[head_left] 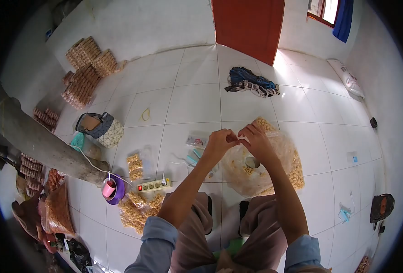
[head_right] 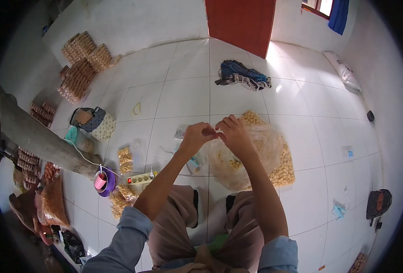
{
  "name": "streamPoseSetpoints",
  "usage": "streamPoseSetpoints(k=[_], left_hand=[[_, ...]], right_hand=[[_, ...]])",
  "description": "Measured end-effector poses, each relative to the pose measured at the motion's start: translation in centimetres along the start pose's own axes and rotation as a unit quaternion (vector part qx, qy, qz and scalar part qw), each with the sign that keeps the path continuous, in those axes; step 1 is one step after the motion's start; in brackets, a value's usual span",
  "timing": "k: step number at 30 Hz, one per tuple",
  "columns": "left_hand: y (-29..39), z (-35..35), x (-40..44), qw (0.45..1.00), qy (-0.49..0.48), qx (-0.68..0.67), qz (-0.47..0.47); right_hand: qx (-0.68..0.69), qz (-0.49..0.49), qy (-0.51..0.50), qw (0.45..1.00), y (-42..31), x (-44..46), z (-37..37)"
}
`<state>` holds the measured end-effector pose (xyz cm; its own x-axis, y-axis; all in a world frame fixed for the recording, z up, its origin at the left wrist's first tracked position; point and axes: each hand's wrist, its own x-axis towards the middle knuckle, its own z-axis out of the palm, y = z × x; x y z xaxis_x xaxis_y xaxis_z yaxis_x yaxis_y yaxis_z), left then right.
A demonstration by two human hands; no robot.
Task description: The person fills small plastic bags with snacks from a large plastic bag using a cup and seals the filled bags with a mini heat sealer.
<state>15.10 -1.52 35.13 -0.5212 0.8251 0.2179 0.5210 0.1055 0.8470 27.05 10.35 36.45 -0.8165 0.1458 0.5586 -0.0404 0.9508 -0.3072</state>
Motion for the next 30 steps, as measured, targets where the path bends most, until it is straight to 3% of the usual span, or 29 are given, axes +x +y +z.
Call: streamPoseSetpoints(k=[4,7,9,13,15,16,18,22,25,28,30], left_hand=[[-0.4,-0.1,-0.2,1.0,-0.006,-0.018,0.008],[-0.6,-0.2,-0.4,1.0,-0.012,-0.003,0.024],[-0.3,-0.3,-0.5,0.998,0.001,0.026,0.056],[-0.2,-0.6,-0.7,0.996,-0.014,0.07,0.06],[-1.2,-1.4,-0.5,0.997,-0.075,0.035,-0.002],[-1.3,-1.7,-0.3,0.997,-0.075,0.035,0.0],[-1.0,-2.3,0.1,0.994,-0.066,0.007,-0.083],[-0.6,-3.2,0.4,0.992,-0.103,-0.003,-0.076],[-1.1,-3.1,0.5,0.988,-0.112,-0.105,-0.028],[-0.8,-3.4,0.4,0.989,-0.131,-0.056,-0.044],[-0.3,-3.7,0.6,0.988,-0.131,0.054,-0.066]], right_hand=[[0.038,0.024,-0.001,0.999,0.1,-0.3,0.9],[0.127,0.106,-0.008,0.986,0.7,-0.8,1.8],[0.18,0.155,-0.096,0.967,1.7,-1.0,2.0],[0.164,0.155,-0.016,0.974,2.3,-1.1,1.4],[0.256,0.182,0.022,0.949,2.6,-1.2,0.4],[0.255,0.181,0.023,0.95,2.9,-1.3,0.1],[0.37,0.228,0.034,0.9,3.7,-1.7,-0.1],[0.451,0.238,0.024,0.86,4.7,-1.9,-0.4],[0.485,0.249,0.009,0.838,4.4,-2.0,-1.1],[0.478,0.268,-0.019,0.836,3.8,-1.8,-1.6],[0.477,0.274,-0.007,0.835,3.4,-1.8,-1.9]])
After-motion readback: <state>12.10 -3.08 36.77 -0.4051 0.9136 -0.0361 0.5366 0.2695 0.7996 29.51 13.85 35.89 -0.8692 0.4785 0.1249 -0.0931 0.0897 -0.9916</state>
